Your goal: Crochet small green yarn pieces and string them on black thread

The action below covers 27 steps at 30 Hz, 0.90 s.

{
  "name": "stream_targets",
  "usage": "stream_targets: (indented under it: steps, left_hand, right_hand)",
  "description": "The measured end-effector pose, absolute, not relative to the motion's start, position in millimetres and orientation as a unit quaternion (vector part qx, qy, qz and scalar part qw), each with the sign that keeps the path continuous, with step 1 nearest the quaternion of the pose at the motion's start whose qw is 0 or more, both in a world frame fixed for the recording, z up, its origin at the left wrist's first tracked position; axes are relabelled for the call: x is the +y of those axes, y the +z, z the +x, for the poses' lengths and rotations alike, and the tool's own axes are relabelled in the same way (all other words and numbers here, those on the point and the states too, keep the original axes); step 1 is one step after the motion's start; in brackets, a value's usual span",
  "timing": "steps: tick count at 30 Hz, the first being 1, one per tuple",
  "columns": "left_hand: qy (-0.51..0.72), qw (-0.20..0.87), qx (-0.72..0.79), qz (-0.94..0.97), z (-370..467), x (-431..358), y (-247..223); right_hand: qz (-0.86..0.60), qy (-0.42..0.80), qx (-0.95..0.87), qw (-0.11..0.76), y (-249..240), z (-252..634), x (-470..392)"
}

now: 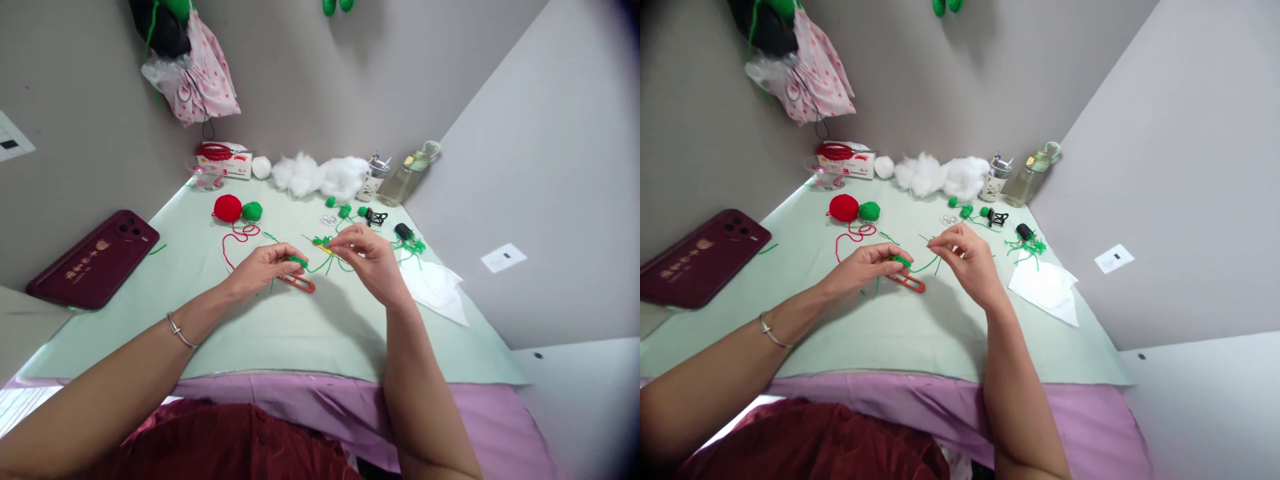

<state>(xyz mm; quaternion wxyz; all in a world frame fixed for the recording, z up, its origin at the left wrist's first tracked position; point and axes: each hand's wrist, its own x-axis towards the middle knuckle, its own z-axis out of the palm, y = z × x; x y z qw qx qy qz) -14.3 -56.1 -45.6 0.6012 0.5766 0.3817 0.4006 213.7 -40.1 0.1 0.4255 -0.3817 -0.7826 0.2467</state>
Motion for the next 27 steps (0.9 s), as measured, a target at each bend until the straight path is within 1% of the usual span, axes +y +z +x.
stream_targets:
  steps: [4,9,22,27]
  left_hand:
    - [0.397,0.609,0.372,0.578,-15.1,-57.2,-43.6]
    - [0.401,0.605,0.363,0.585,-14.1,-57.1,-43.7]
    - [0.4,0.602,0.363,0.588,-14.5,-57.3,-45.6]
    - [0.391,0.606,0.365,0.589,-15.1,-57.9,-45.1]
  right_hand:
    - [-0.379,0.169,-0.835,0.361,-4.8,209.2,-42.2]
    - [-0.364,0.12,-0.861,0.333,-7.7,208.7,-41.0]
    - [-0.363,0.107,-0.875,0.302,-7.9,209.1,-41.6]
    - [-0.353,0.123,-0.878,0.299,-7.0,208.4,-42.2]
